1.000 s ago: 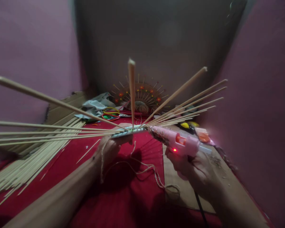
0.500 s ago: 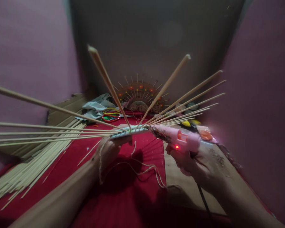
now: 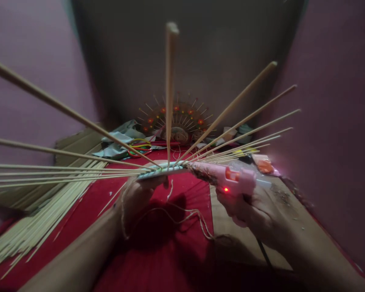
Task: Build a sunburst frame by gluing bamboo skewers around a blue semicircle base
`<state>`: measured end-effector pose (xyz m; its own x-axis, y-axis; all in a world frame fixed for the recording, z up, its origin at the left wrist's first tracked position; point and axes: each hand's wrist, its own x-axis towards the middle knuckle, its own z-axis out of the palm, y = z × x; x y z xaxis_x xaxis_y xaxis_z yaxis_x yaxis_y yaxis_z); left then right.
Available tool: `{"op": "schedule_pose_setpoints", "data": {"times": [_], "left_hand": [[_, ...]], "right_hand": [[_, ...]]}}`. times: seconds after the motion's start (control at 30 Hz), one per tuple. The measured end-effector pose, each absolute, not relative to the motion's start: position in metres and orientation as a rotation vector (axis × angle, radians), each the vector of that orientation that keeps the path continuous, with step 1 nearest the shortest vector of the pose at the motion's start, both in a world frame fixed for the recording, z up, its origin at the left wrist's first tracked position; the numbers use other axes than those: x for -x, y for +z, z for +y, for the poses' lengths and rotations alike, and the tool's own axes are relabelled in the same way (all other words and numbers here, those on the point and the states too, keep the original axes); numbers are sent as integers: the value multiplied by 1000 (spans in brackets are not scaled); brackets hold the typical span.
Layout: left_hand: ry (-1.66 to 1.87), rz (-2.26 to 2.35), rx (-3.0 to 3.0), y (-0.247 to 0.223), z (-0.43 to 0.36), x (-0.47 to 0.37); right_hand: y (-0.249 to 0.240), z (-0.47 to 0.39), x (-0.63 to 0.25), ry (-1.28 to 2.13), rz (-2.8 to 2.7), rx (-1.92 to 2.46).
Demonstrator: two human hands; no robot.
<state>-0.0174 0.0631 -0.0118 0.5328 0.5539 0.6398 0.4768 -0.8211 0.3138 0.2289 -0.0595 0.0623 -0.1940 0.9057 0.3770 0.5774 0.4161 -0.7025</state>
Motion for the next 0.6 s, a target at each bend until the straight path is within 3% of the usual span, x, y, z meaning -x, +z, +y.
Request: {"op": "schedule_pose_setpoints", "data": {"times": [0.6], "left_hand": [[1169, 913, -2597, 0, 53, 10]], "right_hand": [[51, -60, -233, 555, -1887, 1191]]}}
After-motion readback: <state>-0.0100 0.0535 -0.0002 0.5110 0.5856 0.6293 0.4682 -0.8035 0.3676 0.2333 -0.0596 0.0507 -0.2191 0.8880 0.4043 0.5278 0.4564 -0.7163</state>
